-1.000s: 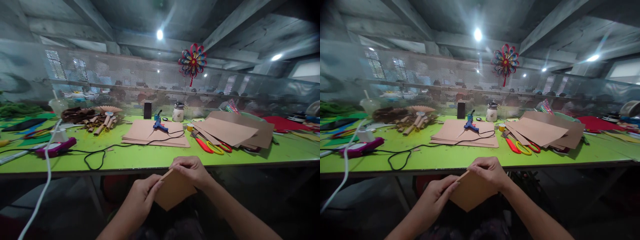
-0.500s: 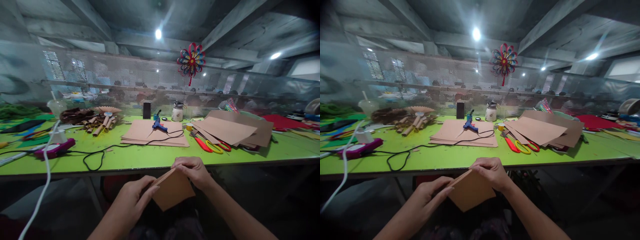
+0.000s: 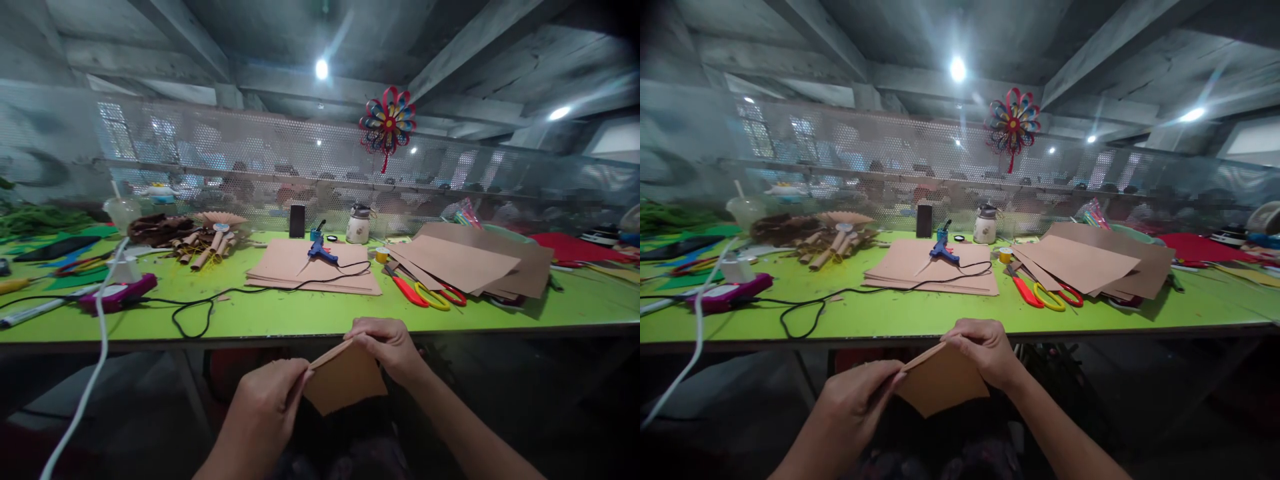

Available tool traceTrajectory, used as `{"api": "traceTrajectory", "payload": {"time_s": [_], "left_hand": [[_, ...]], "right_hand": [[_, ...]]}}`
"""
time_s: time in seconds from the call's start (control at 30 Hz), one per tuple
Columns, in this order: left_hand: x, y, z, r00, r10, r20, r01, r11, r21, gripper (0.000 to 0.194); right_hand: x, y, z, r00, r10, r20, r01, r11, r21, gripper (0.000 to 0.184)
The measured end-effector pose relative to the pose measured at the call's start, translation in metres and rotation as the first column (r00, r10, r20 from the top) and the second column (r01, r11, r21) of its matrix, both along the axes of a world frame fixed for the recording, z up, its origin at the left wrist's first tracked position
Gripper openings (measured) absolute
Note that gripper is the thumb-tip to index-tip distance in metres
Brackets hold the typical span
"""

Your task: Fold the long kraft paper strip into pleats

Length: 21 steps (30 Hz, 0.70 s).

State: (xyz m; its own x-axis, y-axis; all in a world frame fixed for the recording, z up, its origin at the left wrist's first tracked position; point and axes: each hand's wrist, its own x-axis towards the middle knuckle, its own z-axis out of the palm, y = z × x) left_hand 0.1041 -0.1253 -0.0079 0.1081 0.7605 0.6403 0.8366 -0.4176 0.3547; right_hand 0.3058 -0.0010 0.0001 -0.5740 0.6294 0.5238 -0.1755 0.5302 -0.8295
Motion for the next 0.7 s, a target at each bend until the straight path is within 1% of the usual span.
{"api": "traceTrajectory", "payload": {"time_s": [0.03, 0.1, 0.17, 0.2, 0.23, 0.27, 0.3, 0.33, 0.37, 0.4, 0.43, 0.47, 0.5, 0.53, 0.6, 0.7], "left_hand": [[0.000, 0.001, -0.003, 1.000, 0.001, -0.027, 0.000, 0.998, 0.059, 0.015], [-0.001, 0.002, -0.005, 0.998, -0.013, -0.057, 0.020, 0.992, 0.127, 0.013], [-0.001, 0.003, -0.003, 0.998, -0.047, -0.033, 0.051, 0.990, 0.131, 0.012], [-0.001, 0.003, -0.001, 0.998, -0.065, 0.008, 0.064, 0.993, 0.096, 0.012], [-0.002, 0.003, 0.002, 0.994, -0.081, 0.068, 0.079, 0.996, 0.030, 0.013], [-0.001, 0.003, 0.005, 0.985, -0.094, 0.143, 0.104, 0.992, -0.066, 0.014], [-0.001, 0.003, 0.008, 0.969, -0.098, 0.228, 0.141, 0.973, -0.181, 0.016], [-0.001, 0.003, 0.010, 0.944, -0.096, 0.316, 0.194, 0.935, -0.297, 0.019], [0.000, 0.004, 0.010, 0.913, -0.086, 0.398, 0.255, 0.883, -0.394, 0.023], [0.001, 0.005, 0.010, 0.881, -0.075, 0.468, 0.316, 0.829, -0.461, 0.027], [0.001, 0.005, 0.009, 0.851, -0.061, 0.521, 0.362, 0.787, -0.499, 0.032], [0.002, 0.006, 0.007, 0.832, -0.049, 0.553, 0.388, 0.764, -0.516, 0.035], [0.003, 0.006, 0.004, 0.825, -0.038, 0.564, 0.391, 0.760, -0.520, 0.037], [0.003, 0.006, 0.002, 0.830, -0.030, 0.557, 0.375, 0.770, -0.517, 0.039], [0.003, 0.005, -0.001, 0.860, -0.022, 0.510, 0.316, 0.808, -0.498, 0.041], [0.002, 0.003, -0.002, 0.919, -0.032, 0.392, 0.215, 0.877, -0.431, 0.036]], "right_hand": [[0.000, 0.001, -0.002, 1.000, -0.008, 0.008, 0.008, 1.000, -0.029, 0.018], [0.000, 0.002, -0.006, 1.000, 0.000, 0.015, 0.002, 0.994, -0.105, 0.018], [0.001, 0.003, -0.009, 1.000, 0.020, 0.009, -0.018, 0.984, -0.175, 0.019], [0.001, 0.003, -0.009, 1.000, 0.027, 0.004, -0.025, 0.980, -0.197, 0.020], [0.002, 0.002, -0.009, 1.000, 0.029, -0.003, -0.029, 0.977, -0.210, 0.021], [0.002, 0.001, -0.009, 1.000, 0.028, -0.007, -0.029, 0.977, -0.213, 0.022], [0.002, 0.000, -0.009, 1.000, 0.025, -0.007, -0.026, 0.978, -0.209, 0.023], [0.002, -0.001, -0.008, 1.000, 0.018, -0.004, -0.018, 0.980, -0.200, 0.023], [0.002, -0.002, -0.007, 1.000, 0.003, -0.004, -0.003, 0.982, -0.188, 0.023], [0.001, -0.003, -0.007, 1.000, -0.019, -0.006, 0.017, 0.985, -0.173, 0.023], [0.000, -0.004, -0.007, 0.999, -0.042, -0.009, 0.040, 0.987, -0.155, 0.023], [-0.001, -0.005, -0.007, 0.998, -0.064, -0.012, 0.062, 0.988, -0.139, 0.023], [-0.002, -0.006, -0.007, 0.997, -0.081, -0.013, 0.079, 0.989, -0.127, 0.023], [-0.003, -0.007, -0.007, 0.996, -0.090, -0.011, 0.088, 0.989, -0.120, 0.024], [-0.004, -0.006, -0.009, 0.996, -0.086, 0.003, 0.086, 0.988, -0.131, 0.025], [-0.004, -0.004, -0.011, 0.998, -0.062, 0.026, 0.065, 0.981, -0.184, 0.025]]}}
